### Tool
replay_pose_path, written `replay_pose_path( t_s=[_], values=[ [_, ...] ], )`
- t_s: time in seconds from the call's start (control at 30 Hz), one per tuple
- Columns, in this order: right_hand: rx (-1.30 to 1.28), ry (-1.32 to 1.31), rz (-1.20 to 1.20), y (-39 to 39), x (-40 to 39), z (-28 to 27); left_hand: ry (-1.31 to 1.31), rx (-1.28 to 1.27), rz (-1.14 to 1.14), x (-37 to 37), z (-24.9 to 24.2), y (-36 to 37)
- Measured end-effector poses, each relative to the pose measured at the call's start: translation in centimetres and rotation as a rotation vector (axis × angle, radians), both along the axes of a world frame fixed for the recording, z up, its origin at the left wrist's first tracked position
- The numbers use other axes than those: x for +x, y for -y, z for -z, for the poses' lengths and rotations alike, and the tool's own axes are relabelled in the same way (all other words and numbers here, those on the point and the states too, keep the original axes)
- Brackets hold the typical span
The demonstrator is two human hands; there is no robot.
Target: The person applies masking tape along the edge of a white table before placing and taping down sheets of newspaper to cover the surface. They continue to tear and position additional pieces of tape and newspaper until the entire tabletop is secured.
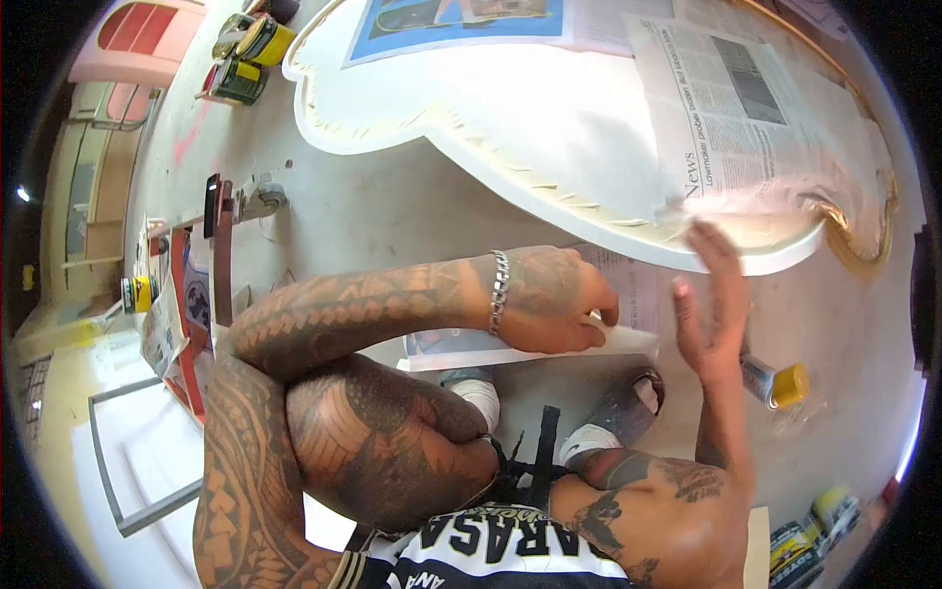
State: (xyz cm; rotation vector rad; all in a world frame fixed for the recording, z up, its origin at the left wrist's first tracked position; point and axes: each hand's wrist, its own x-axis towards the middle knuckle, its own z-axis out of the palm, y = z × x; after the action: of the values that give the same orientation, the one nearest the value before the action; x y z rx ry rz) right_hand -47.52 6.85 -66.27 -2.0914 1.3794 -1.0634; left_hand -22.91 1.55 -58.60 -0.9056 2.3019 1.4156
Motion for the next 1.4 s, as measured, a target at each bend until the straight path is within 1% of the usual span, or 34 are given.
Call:
replay_pose_path(
  t_s=[0.03,0.13,0.17,0.27,0.3,0.37,0.4,0.47,0.5,0.53,0.6,0.63,0.67,0.73,0.8,0.87,0.93,1.0,1.03,1.07,1.13,1.17,1.2,1.27,1.37,1.4],
  values=[
    [-0.087,0.045,0.056,0.5,-0.6,-0.2,0.003,-0.002,-0.031,0.0,-0.3,0.2],
    [0.176,0.622,0.280,0.0,-2.2,-0.1,-0.044,0.328,-0.435,-0.1,-1.7,0.6],
    [0.210,0.683,0.321,-0.2,-2.5,-0.3,-0.172,0.353,-0.555,0.1,-0.7,0.3],
    [0.346,0.797,0.177,-1.1,-1.9,-0.1,-0.491,0.382,-0.770,0.1,0.3,-0.1],
    [0.402,0.783,0.137,-1.6,-0.9,-0.4,-0.595,0.501,-0.835,-0.2,0.5,-0.4],
    [0.261,0.558,-0.021,-1.8,0.9,-0.3,-0.741,0.598,-0.934,-1.3,2.6,-1.3],
    [0.191,0.444,-0.099,-1.8,1.8,-0.3,-0.815,0.646,-0.983,-1.9,2.8,-1.5],
    [0.061,0.305,-0.051,-2.0,3.3,-0.8,-0.873,0.775,-0.958,-2.4,2.9,-2.2],
    [0.051,0.268,-0.045,-2.2,3.3,-0.7,-0.900,0.845,-0.945,-2.7,2.5,-2.4],
    [0.040,0.231,-0.040,-2.3,3.3,-0.7,-0.887,0.868,-0.929,-2.7,2.1,-2.5],
    [0.131,0.224,-0.072,-2.6,2.5,0.0,-0.861,0.929,-0.906,-2.4,1.5,-2.4],
    [0.127,0.246,-0.125,-2.2,1.8,-0.7,-0.789,0.866,-0.861,-2.1,1.5,-1.9],
    [0.121,0.222,-0.188,-1.8,0.8,-1.5,-0.806,0.867,-0.863,-2.1,1.2,-1.5],
    [0.115,0.184,-0.321,-1.1,-1.8,-2.6,-0.446,0.768,-0.656,0.6,-1.3,1.0],
    [0.139,0.478,-0.699,0.3,-4.0,-3.4,-0.206,0.481,-0.515,4.7,-2.6,2.9],
    [0.296,0.568,-0.884,0.6,-6.0,-4.1,0.106,0.279,-0.399,9.5,-1.9,4.9],
    [0.572,0.424,-0.861,-1.2,-8.2,-4.8,0.310,0.186,-0.489,14.5,0.9,4.8],
    [0.694,0.238,-0.730,-2.5,-8.8,-3.4,0.531,0.166,-0.566,18.2,5.0,3.6],
    [0.755,0.141,-0.657,-3.1,-8.9,-2.3,0.558,0.154,-0.504,19.9,7.7,2.1],
    [0.733,0.085,-0.524,-3.6,-8.7,-0.6,0.579,0.139,-0.439,21.2,10.8,0.6],
    [0.689,-0.040,-0.257,-5.2,-8.1,4.0,0.482,-0.064,-0.273,22.0,17.6,-4.7],
    [0.618,-0.178,-0.128,-5.8,-7.9,6.8,0.320,-0.175,-0.358,21.3,20.6,-8.1],
    [0.541,-0.315,-0.004,-6.5,-7.7,9.5,0.156,-0.285,-0.445,19.6,22.1,-11.5],
    [0.393,-0.387,0.139,-7.9,-7.4,12.9,0.245,-0.411,-0.374,15.5,21.3,-15.4],
    [0.228,-0.431,0.308,-9.9,-6.9,16.3,0.144,-0.420,-0.152,14.0,20.6,-16.8],
    [0.182,-0.440,0.353,-10.3,-7.0,17.1,0.138,-0.416,-0.144,13.9,20.8,-16.8]
  ],
)
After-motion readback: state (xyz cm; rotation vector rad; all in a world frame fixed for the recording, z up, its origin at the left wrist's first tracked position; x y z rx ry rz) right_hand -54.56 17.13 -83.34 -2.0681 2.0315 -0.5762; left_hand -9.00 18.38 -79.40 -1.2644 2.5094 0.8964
